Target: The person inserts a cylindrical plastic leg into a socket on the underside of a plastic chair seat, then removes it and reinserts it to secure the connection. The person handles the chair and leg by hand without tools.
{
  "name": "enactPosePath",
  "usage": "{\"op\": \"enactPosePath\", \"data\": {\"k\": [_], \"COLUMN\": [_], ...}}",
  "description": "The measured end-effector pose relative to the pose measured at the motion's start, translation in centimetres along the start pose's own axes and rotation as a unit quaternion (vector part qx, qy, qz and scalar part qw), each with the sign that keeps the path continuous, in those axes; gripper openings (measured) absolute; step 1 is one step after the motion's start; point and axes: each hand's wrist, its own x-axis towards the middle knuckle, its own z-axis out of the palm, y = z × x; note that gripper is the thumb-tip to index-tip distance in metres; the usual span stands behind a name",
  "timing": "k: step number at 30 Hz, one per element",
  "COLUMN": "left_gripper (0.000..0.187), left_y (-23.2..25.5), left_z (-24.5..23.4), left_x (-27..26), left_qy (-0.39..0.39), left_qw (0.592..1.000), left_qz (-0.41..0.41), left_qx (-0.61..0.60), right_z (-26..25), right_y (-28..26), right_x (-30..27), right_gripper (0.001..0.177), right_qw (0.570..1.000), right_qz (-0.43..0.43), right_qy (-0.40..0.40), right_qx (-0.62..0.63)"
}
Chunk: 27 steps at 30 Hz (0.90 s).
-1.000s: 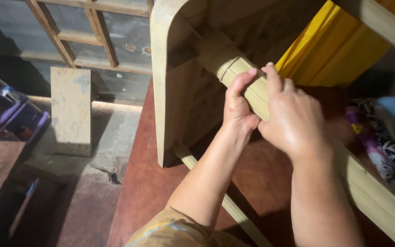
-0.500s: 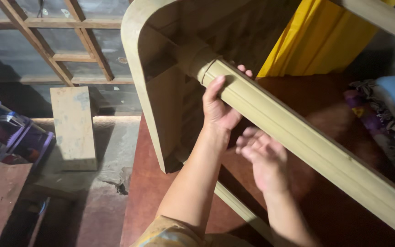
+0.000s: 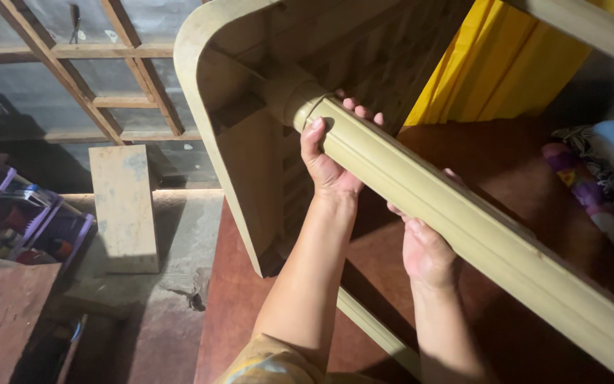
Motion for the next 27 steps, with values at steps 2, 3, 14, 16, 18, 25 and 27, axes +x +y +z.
{"op": "enactPosePath", "data": {"k": [2, 3, 14, 16, 18, 25, 27], "left_gripper": [0.047, 0.045, 0.025, 0.026, 0.026, 0.03, 0.033], "left_y": [-0.1, -0.1, 0.2, 0.2, 0.5, 1.9, 2.5], "left_z": [0.6, 0.9, 4.9, 5.3, 5.7, 4.2, 3.2], "left_x": [-0.2, -0.3, -0.7, -0.6, -0.6, -1.1, -1.6], "left_qy": [0.003, 0.005, 0.198, 0.235, 0.251, 0.197, 0.149], "left_qw": [1.0, 1.0, 0.971, 0.958, 0.951, 0.964, 0.978], "left_qz": [0.005, 0.008, -0.01, 0.0, 0.013, -0.06, -0.074], "left_qx": [0.017, 0.025, 0.136, 0.162, 0.182, 0.168, 0.129], "right_z": [-0.2, -0.2, 3.0, 3.3, 3.6, 5.2, 4.9], "right_y": [0.1, 0.1, -1.4, -1.7, -2.1, -4.1, -4.8], "right_x": [-0.2, -0.4, -1.5, -1.4, -1.2, -4.4, -4.1], "right_gripper": [0.069, 0.067, 0.029, 0.03, 0.023, 0.036, 0.036], "right_qw": [1.0, 0.999, 0.975, 0.969, 0.969, 0.941, 0.955], "right_qz": [0.007, 0.016, 0.104, 0.12, 0.182, 0.165, 0.229], "right_qy": [0.016, 0.03, 0.186, 0.21, 0.165, -0.105, -0.116], "right_qx": [-0.005, -0.001, 0.058, 0.051, 0.038, -0.275, -0.148]}}
